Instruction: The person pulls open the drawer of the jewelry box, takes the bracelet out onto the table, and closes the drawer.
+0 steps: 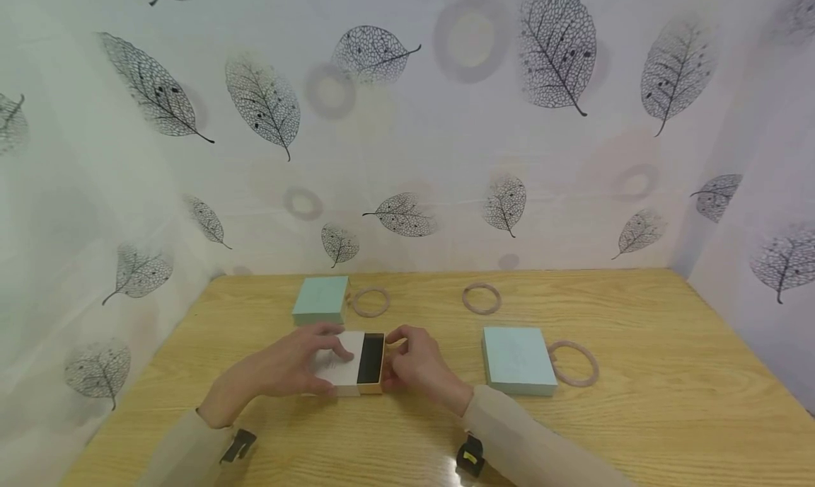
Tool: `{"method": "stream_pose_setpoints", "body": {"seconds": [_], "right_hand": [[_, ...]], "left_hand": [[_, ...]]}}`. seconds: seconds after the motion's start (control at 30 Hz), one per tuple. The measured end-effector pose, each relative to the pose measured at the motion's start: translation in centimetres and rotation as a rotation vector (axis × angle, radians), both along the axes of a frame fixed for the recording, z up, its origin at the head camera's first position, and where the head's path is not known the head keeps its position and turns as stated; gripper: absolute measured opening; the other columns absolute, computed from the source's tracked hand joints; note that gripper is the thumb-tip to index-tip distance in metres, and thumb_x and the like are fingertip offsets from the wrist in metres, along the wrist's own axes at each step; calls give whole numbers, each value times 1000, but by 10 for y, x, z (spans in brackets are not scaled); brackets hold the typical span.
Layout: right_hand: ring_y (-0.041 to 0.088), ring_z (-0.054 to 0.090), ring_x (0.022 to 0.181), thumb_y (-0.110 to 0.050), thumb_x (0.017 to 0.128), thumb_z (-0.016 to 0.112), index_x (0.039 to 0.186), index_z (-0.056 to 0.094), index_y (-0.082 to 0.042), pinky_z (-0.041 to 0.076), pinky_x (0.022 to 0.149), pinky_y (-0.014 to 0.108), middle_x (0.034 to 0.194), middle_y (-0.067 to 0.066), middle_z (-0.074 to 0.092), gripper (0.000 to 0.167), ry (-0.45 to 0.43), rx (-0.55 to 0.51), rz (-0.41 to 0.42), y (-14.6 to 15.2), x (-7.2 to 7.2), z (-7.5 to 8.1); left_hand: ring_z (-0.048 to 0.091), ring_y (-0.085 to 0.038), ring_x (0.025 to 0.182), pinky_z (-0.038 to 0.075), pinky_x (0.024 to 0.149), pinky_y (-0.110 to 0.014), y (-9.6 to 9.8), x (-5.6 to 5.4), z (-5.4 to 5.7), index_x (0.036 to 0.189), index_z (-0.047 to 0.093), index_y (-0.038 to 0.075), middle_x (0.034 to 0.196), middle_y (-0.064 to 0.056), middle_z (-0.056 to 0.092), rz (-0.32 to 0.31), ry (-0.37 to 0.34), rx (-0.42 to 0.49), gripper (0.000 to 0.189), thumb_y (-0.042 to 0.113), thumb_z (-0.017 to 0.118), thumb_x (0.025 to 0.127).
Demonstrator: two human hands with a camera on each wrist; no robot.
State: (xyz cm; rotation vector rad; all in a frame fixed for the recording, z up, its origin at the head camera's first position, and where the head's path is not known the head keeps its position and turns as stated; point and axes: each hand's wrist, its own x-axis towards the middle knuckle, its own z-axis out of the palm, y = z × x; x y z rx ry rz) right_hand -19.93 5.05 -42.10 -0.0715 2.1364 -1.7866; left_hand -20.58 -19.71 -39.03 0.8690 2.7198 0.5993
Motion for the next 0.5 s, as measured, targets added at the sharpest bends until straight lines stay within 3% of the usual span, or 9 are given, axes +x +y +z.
{"method": "stream_pose_setpoints", "body": {"seconds": [0.5], "right_hand": [[18,70,67,9,94,58,125,59,6,64,64,36,91,18,65,31,13,29,-8,-9,0,1]], "left_hand": [[42,-44,143,38,116,-62,0,1,0,113,73,21,154,-22,46,19,-18,13,39,27,89,78]]}}
